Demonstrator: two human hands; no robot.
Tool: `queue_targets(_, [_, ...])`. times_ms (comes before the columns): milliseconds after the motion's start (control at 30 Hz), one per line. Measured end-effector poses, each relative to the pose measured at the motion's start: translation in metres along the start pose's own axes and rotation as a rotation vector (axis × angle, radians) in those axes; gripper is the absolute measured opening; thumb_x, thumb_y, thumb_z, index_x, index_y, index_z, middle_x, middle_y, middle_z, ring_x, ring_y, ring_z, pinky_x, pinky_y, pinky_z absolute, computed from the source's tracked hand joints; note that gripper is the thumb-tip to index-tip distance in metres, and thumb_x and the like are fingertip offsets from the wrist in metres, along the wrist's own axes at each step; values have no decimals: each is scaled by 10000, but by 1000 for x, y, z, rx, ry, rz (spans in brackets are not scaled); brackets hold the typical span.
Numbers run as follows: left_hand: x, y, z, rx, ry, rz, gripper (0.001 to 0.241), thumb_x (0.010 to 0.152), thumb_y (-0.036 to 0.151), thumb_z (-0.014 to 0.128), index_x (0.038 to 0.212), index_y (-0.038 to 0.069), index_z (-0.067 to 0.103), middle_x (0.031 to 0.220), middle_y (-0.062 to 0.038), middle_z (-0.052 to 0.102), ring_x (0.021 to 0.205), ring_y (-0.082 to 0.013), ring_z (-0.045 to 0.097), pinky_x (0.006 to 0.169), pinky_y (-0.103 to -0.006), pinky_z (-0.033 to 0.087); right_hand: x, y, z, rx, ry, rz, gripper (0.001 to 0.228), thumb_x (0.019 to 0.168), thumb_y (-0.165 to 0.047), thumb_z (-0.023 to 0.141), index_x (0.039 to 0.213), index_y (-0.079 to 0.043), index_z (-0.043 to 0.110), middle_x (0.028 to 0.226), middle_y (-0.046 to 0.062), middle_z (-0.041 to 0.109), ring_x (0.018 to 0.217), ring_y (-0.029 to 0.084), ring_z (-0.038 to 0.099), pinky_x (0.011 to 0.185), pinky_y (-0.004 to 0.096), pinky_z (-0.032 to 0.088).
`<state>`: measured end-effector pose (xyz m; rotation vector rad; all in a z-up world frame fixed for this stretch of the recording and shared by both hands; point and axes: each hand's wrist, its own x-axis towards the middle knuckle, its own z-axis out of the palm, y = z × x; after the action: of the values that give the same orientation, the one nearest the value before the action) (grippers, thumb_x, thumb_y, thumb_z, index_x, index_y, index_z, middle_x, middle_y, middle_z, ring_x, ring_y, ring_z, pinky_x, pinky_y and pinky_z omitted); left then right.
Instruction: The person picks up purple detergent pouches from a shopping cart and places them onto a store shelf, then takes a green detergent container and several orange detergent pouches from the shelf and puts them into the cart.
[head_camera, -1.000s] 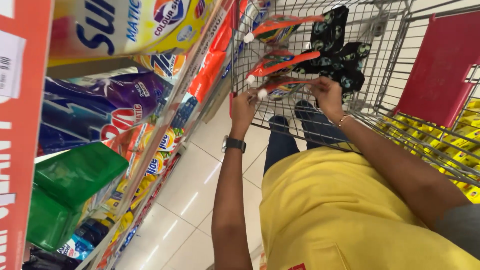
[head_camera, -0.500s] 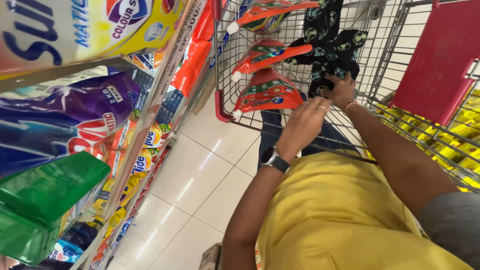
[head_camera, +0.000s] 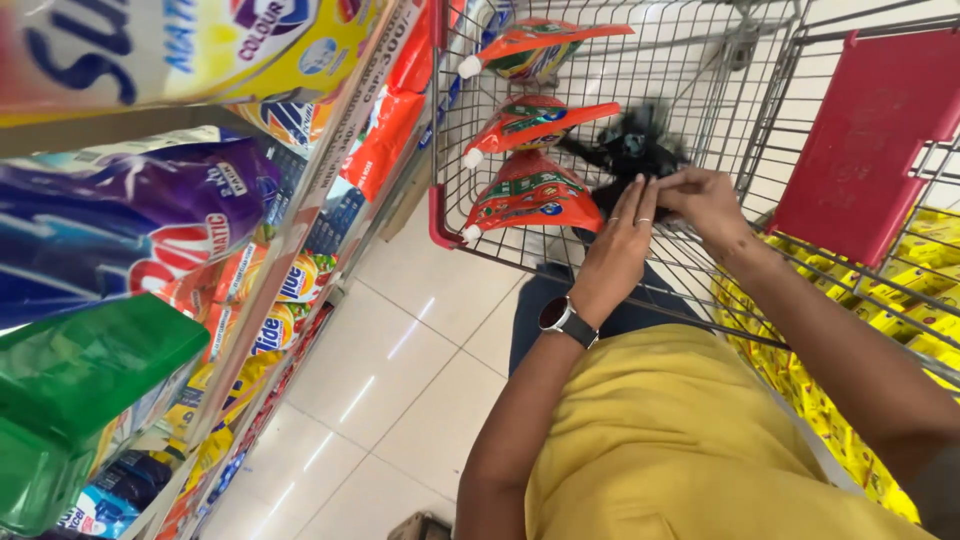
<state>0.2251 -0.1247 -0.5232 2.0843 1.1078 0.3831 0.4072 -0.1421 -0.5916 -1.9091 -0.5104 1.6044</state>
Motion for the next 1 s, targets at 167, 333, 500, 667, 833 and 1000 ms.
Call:
queue_targets(167, [-22,21,-36,-336,50,-13,713,770,-79,633,1455,-2,453,1424,-238,538,1358,-396,509,1109,-444,458,-107,-40,18,240,12,-415,148,1013,-54,697,1136,16,653,1054,92,729,975,131,679,887,260,545])
queue_targets(333, [-71,56,-114,-334,154,1,566,813,-151,587,1337,57,622,1313,-153,696,1296,-340,612,1120,-424,489,-178,-58,49,321,66,-876,166,1147,-130,664,1260,-17,617,1095,61,715,1035,152,686,1004,259,564])
queue_targets(500, [-134,80,-208,-575,381,217,574,820,-194,558,1314,84,646,1342,-84,681,1313,-244,640,1171,-338,493,-240,-118,94,-643,251,-1455,674,670,-62,732,1262,171,509,1136,334,624,1041,452,610,929,467,487])
queue_targets(667, [-178,47,-248,-454,595,258,478,898,-176,630,1274,115,680,1360,-45,681,1321,-216,644,1181,-313,482,-182,-98,122,-358,223,-1145,256,969,68,602,1182,-26,709,1051,155,688,972,263,678,928,377,527])
queue_targets(833, [-202,-65,-192,-183,685,20,634,711,-233,526,1198,117,732,1471,-113,613,1451,-327,510,1233,-419,395,-135,-96,178,-447,231,-1377,306,935,137,539,1104,-26,735,1111,166,724,1106,345,673,1021,418,516])
queue_targets(1000, [-216,-175,-68,-129,553,-329,702,750,-138,612,1399,127,571,1598,-228,421,1488,-432,374,1245,-455,311,-102,-32,209,-960,-244,-1239,429,887,-276,728,1260,-70,675,1349,173,628,1225,370,556,1011,504,413])
